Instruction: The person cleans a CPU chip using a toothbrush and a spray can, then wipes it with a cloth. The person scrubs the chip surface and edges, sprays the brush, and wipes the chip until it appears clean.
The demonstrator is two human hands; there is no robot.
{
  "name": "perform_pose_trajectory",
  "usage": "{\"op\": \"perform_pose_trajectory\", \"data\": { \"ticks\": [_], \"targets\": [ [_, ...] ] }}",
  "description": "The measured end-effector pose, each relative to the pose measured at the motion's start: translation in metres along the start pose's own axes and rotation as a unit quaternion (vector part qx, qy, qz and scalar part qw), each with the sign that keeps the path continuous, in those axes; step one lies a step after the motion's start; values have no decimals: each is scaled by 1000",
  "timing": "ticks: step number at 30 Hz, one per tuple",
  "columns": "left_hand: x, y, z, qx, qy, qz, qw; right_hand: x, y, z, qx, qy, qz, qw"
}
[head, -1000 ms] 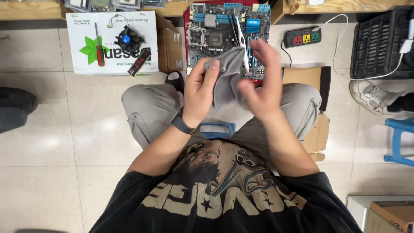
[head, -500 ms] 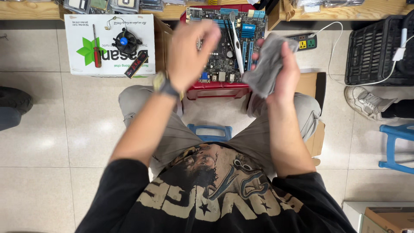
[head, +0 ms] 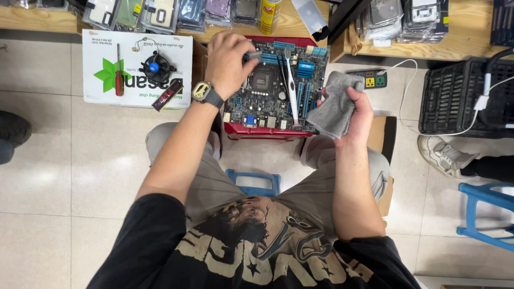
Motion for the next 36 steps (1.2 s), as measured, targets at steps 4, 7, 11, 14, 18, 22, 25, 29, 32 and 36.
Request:
{"op": "perform_pose_trajectory", "data": {
  "ticks": [4, 7, 11, 14, 18, 22, 25, 29, 32, 36],
  "targets": [
    [-39, -13, 8, -162, -102, -355, 915, 41, 13, 4, -38, 27, -24, 999],
    [-48, -30, 4, -237, -108, -617, 743, 85, 28, -6, -88, 26, -46, 995],
    [-32, -45, -7, -291, -103, -733, 606, 108, 30, -8, -130, 5, -56, 990],
    [-29, -61, -14, -348, -73, -747, 562, 100, 10, -14, -129, 38, -146, 980],
    [-16, -68, -25, -416, -16, -723, 552, 90, -8, -8, -85, 32, -167, 982],
    [-8, -75, -28, -464, 51, -729, 501, 80, -7, 4, -61, 6, -149, 987],
    [-6, -74, -28, -447, 85, -741, 494, 78, -3, 7, -59, -8, -156, 986],
    [23, -76, -37, -380, 136, -782, 474, 68, 1, 8, -102, -15, -139, 985],
    [13, -85, -36, -346, 129, -794, 482, 70, 6, 3, -128, -25, -132, 983],
    [8, -87, -34, -322, 107, -818, 465, 74, 16, -10, -205, 74, -228, 949]
  ]
}}
Point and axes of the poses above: each hand's wrist, its own z-axis towards the middle knuckle, its own x-axis out of the palm, y = z × x, the point moved 8 cm from there along z, towards the middle knuckle, and after that the axes turned 12 degrees about -y, right-handed, at the moved point
